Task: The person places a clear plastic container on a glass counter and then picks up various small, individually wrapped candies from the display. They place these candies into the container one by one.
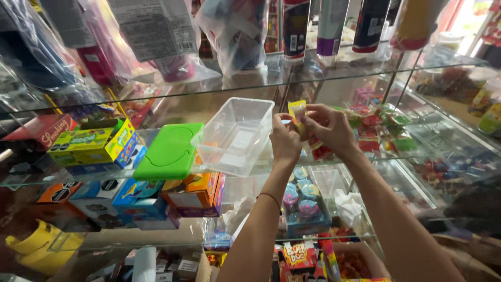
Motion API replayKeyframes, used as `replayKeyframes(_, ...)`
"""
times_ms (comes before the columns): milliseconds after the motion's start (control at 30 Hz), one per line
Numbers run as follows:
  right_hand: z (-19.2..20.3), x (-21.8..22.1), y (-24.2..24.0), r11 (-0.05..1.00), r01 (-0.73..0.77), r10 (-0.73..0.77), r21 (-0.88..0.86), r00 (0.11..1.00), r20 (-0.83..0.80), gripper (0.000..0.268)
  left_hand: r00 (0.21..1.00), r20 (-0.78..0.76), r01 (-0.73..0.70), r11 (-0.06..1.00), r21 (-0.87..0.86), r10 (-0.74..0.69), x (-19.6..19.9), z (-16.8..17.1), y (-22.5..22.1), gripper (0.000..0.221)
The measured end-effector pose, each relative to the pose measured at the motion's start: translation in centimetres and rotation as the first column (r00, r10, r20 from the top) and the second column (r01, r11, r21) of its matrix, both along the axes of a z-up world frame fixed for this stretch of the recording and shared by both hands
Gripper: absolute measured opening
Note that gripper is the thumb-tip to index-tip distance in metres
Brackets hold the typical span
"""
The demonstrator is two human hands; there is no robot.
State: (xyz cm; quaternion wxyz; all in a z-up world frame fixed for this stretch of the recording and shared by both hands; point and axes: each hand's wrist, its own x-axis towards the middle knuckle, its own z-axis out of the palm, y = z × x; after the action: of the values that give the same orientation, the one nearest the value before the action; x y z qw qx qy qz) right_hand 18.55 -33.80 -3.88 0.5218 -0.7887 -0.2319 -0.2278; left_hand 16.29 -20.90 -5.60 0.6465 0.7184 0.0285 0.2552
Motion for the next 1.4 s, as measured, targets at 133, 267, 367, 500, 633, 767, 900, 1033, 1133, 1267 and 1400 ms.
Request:
replayKeyframes(133,0.4,-0.5,-0.2,1.0,-0.016,0.016,-0.012,0.999,-0.037,0.041,1.0,0.015,-0.02,1.0,0.006,0.02,0.0,0.0,-0.2,0.017)
replayKeyframes(267,1.2,-2.1,-0.2,0.999,-0.024,0.023,-0.036,0.999,-0.043,0.043,1.0,0.008,-0.028,1.0,0.0,0.028,-0.9,0.3,-0.4,0.016)
replayKeyframes(367,1.6,-2.7,-0.2,0.999,-0.036,0.034,-0.032,0.998,-0.054,0.044,0.999,0.008,-0.043,0.999,0.0,0.043,-1.1,0.5,-0.6,0.015)
replayKeyframes(500,1.6,-3.1,-0.2,0.999,-0.022,0.021,-0.042,0.999,-0.035,0.039,0.998,0.009,-0.054,0.999,-0.001,0.054,-1.7,0.9,-0.8,0.017)
replayKeyframes(633,0.9,-2.1,-0.6,0.999,-0.015,0.014,-0.045,1.0,-0.017,0.039,0.998,0.021,-0.064,0.998,0.014,0.064,-1.7,0.6,-0.9,0.018)
replayKeyframes(767,0.7,-2.0,-0.7,0.998,-0.004,0.004,-0.058,1.0,-0.009,0.039,0.998,0.004,-0.062,0.998,0.033,0.062,-1.6,0.5,-1.0,0.017)
replayKeyframes(900,0.7,-2.0,-0.9,0.998,-0.049,0.049,-0.027,0.999,-0.012,0.04,0.997,0.005,-0.072,0.997,0.036,0.072,-1.7,0.6,-1.2,0.018)
replayKeyframes(1033,0.6,-1.6,-1.0,0.997,-0.072,0.072,0.004,0.997,-0.003,0.041,0.998,0.007,-0.058,0.998,0.029,0.058,-2.8,1.4,-1.3,0.018)
replayKeyframes(1133,0.3,-1.3,-1.0,0.997,-0.072,0.072,0.016,0.997,0.0,0.041,0.999,0.0,-0.051,0.998,0.029,0.051,-2.8,1.5,-1.2,0.017)
replayKeyframes(1267,0.6,-1.9,-0.8,0.994,-0.103,0.103,0.024,0.995,-0.012,0.045,0.998,0.008,-0.06,0.998,0.031,0.06,-2.3,1.1,-1.0,0.017)
replayKeyframes(1400,0.2,-1.5,-0.8,0.993,-0.111,0.112,0.05,0.994,-0.009,0.043,0.999,0.021,-0.05,0.999,0.019,0.049,-2.2,0.9,-1.0,0.017)
